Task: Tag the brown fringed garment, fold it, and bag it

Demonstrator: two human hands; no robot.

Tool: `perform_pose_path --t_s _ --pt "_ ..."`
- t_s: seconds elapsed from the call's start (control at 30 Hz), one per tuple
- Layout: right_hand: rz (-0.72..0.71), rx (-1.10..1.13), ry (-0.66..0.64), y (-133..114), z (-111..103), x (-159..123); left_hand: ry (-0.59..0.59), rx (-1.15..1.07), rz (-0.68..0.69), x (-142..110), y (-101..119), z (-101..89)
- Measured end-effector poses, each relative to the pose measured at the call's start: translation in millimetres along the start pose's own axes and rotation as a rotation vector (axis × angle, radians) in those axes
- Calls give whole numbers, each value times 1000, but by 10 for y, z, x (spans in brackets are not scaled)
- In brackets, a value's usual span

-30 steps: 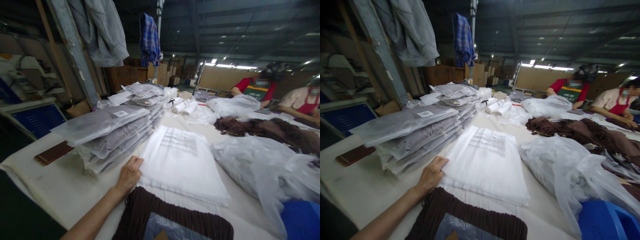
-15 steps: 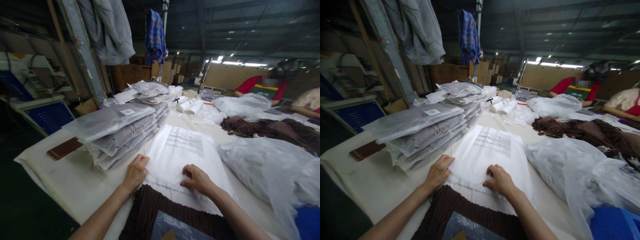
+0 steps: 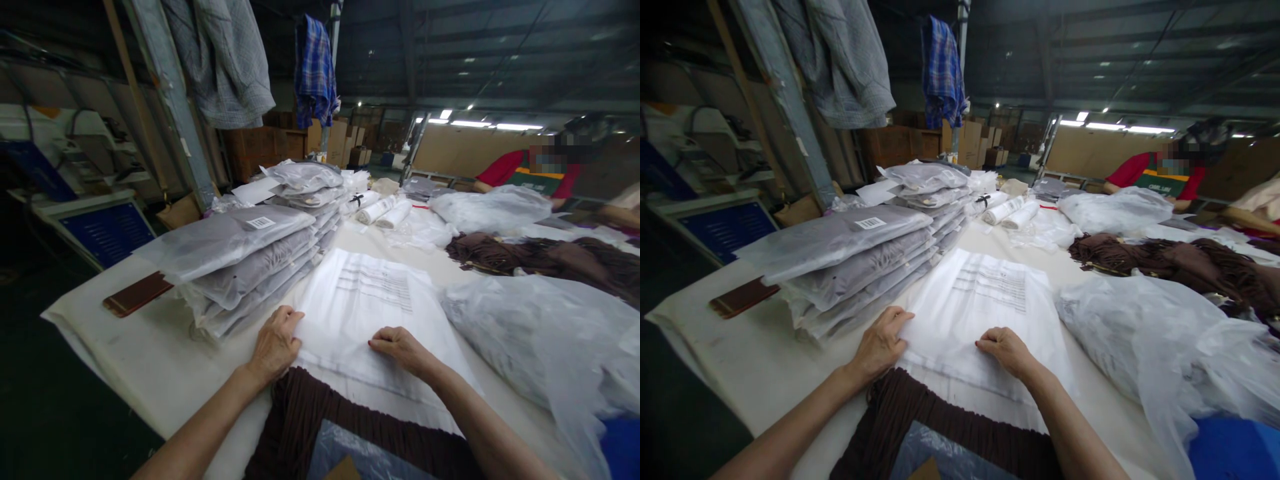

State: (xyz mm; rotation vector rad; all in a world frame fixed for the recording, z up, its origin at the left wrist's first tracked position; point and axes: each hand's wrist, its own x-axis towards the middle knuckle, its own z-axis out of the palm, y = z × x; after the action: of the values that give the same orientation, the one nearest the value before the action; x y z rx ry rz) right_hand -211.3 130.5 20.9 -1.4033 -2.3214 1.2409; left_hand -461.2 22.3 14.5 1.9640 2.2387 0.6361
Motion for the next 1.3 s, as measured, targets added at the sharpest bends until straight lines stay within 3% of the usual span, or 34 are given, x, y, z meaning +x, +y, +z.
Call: perform_pose_path --t_s 0.2,0.3,0.4,0.6,0.93,1.3 --pt "-23 9 -2 -31 -9 -20 41 -22 312 -61 305 -270" --pt "-31 6 -6 -43 -3 -26 -91 -3 462 14 576 -266" --pt "-37 4 -12 -47 -2 -33 -223 84 525 145 811 -143" --pt "-61 17 -1 -25 21 -41 -312 141 521 368 901 82" --pt "-95 -54 29 -15 6 -106 -342 111 384 502 857 166" --pt "-267 -561 176 -48 27 -389 -333 177 407 413 833 177"
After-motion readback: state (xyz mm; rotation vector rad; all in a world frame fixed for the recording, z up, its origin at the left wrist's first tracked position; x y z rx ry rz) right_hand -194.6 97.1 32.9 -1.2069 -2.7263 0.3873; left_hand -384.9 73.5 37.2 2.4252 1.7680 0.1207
